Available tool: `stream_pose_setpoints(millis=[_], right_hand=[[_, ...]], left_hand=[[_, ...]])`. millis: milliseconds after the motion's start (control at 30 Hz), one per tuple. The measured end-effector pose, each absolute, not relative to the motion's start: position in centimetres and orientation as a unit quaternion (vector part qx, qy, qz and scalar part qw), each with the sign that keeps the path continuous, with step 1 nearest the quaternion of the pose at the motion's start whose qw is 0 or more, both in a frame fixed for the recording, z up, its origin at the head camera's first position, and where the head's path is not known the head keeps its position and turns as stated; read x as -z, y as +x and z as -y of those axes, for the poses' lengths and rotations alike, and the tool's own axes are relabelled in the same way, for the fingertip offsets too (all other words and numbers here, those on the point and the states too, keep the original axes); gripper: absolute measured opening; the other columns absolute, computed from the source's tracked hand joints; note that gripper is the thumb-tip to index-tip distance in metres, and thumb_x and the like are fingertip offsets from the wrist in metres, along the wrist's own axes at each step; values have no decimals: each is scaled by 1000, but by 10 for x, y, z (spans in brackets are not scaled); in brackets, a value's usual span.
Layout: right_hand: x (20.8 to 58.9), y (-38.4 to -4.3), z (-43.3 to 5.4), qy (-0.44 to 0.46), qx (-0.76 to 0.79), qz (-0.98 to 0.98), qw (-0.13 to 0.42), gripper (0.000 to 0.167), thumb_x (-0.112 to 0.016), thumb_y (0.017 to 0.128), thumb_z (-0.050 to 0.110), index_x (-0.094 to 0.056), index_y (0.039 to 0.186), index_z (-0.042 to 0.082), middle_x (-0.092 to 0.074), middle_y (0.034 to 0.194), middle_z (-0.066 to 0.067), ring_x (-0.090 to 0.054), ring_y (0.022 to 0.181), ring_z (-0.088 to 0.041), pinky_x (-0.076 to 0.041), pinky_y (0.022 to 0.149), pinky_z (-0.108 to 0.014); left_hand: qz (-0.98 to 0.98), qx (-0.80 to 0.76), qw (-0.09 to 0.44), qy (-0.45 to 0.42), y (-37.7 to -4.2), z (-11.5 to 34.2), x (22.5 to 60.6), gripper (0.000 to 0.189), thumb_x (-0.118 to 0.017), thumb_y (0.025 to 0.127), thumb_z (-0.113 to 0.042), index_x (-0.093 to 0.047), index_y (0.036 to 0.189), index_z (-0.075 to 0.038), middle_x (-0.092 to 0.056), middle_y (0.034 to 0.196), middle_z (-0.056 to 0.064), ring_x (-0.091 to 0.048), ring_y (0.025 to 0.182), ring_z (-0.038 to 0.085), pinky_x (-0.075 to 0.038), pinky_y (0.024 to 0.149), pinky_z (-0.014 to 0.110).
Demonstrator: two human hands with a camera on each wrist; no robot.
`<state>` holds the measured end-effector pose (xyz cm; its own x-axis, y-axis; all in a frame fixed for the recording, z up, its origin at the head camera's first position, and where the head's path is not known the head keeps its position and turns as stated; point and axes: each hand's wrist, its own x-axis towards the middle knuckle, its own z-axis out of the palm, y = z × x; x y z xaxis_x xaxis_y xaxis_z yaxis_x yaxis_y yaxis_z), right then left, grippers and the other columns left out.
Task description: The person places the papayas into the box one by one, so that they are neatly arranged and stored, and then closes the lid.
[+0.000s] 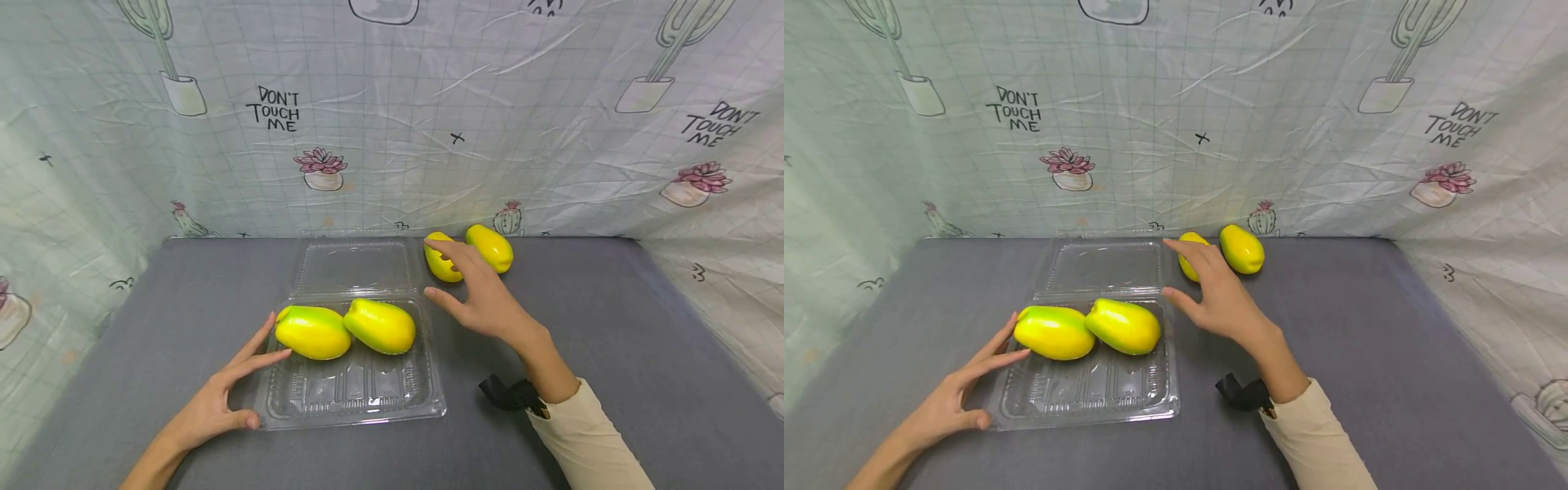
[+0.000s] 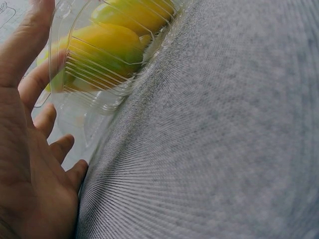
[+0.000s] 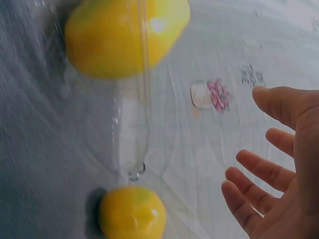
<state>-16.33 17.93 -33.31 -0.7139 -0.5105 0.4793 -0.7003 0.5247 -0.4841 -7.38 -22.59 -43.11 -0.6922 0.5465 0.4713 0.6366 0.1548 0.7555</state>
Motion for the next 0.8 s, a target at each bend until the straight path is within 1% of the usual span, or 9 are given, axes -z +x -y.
stream_pose_setpoints(millis=[67,167,333,433,467,600,800], right_hand=[[332,-167,-184,343,-343,862,149,67,-72,86,19,-39,145,14,-45,139,-4,-47,114,-27,-43,90,-44],[332,-172,-192,331,-339,865,166,66,-72,86,16,-41,144,13,-48,135,-6,-47,111,-27,-44,87,-44],[335,-179,-204,305,-315,879,189,66,-73,86,16,-42,143,9,-47,138,-11,-44,118,-30,-41,91,-47],[338,-182,-210,287,-311,886,190,66,-72,86,16,-41,144,9,-44,141,-13,-45,116,-32,-41,91,-48],[340,-183,-212,283,-314,887,188,66,-72,86,16,-41,144,9,-44,141,-14,-46,114,-32,-43,89,-48],[344,-188,-219,270,-318,890,186,65,-71,87,15,-40,144,9,-45,139,-15,-48,110,-35,-43,87,-51],[348,-197,-231,244,-329,897,168,63,-67,90,16,-38,145,5,-44,138,-19,-47,113,-37,-42,90,-52]], left_hand=[[758,521,43,-391,-74,226,431,79,-69,83,-50,-47,137,4,-6,155,28,-5,143,39,-13,111,20],[756,523,42,-391,-74,226,431,79,-68,84,-50,-46,137,4,-6,155,28,-5,143,39,-13,111,20],[757,521,43,-391,-74,225,431,79,-69,83,-51,-47,137,3,-6,155,28,-5,143,38,-13,111,20],[760,517,46,-392,-74,225,431,80,-68,82,-52,-48,137,3,-7,155,28,-6,143,38,-13,111,20],[760,516,46,-392,-74,225,431,80,-69,82,-52,-48,137,3,-7,155,28,-6,143,38,-13,111,20],[759,516,49,-393,-74,225,432,80,-68,82,-52,-48,137,3,-7,155,28,-6,143,38,-13,112,21],[758,517,49,-394,-75,227,433,80,-69,83,-51,-48,137,3,-7,154,29,-6,143,39,-13,112,21]])
